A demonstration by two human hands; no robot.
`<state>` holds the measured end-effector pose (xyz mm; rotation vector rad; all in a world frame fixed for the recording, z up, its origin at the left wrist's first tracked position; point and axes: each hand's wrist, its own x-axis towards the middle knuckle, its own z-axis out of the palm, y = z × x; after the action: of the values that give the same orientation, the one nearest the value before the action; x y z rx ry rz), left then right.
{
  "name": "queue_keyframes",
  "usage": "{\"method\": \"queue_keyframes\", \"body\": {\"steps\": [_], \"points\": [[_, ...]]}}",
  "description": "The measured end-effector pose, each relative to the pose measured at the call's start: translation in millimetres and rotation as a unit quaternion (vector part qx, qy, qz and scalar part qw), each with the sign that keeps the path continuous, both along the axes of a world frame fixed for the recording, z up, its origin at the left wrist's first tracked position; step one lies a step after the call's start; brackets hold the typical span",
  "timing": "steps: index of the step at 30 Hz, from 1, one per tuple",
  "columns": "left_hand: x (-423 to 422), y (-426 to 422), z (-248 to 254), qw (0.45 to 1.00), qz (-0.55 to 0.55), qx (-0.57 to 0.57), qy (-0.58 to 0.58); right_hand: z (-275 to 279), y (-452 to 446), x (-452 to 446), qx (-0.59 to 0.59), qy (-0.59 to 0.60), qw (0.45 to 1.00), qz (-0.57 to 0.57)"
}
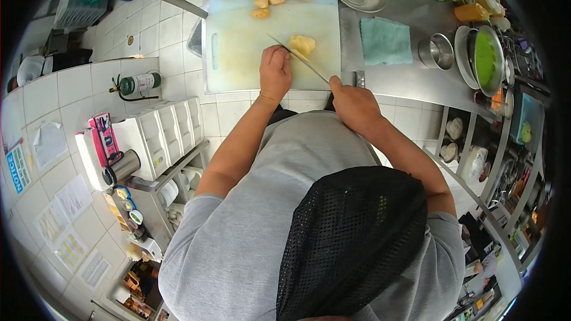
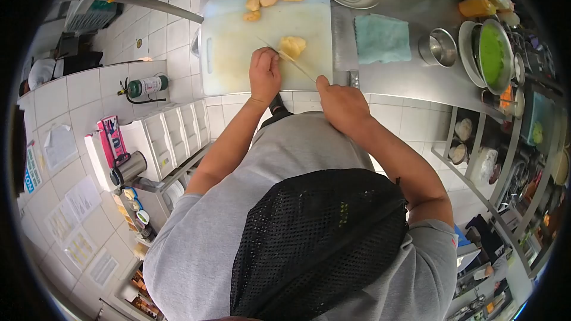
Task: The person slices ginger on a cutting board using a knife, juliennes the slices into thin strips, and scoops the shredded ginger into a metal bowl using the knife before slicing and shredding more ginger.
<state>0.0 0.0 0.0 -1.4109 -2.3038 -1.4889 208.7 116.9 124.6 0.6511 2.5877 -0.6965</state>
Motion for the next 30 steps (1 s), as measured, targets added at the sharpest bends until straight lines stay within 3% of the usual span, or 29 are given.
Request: {"method": "queue_keyframes", "body": {"steps": [6,9,11,14,15,17,20,22,25,30], "points": [[5,0,-2,1.0,0.003,0.005,0.007,3,0,-2,0.002,-0.028,1.0,0.009],[4,-2,1,0.999,0.003,0.02,0.03,-8,1,-1,0.009,0.016,1.0,0.003],[10,-12,11,0.993,0.085,-0.047,0.063,-6,2,0,0.023,0.019,1.0,-0.005],[-11,-53,10,0.994,0.098,-0.044,0.029,8,7,2,0.045,-0.015,0.998,-0.027],[-12,-63,42,0.988,0.126,0.027,-0.086,11,3,12,0.041,-0.024,0.999,-0.025],[-39,-90,66,0.982,0.187,-0.018,-0.013,6,15,7,0.038,-0.022,0.998,-0.036],[-48,-95,78,0.98,0.198,-0.018,-0.011,-1,14,8,-0.01,-0.025,0.998,-0.049],[-40,-86,83,0.984,0.152,0.003,-0.089,-4,18,7,-0.014,-0.021,0.998,-0.061],[-27,-69,80,0.988,0.101,-0.009,-0.118,-6,21,7,0.006,0.044,0.996,-0.072],[-11,-29,71,0.994,0.026,-0.034,-0.105,-5,19,8,0.009,0.05,0.996,-0.072]]}}
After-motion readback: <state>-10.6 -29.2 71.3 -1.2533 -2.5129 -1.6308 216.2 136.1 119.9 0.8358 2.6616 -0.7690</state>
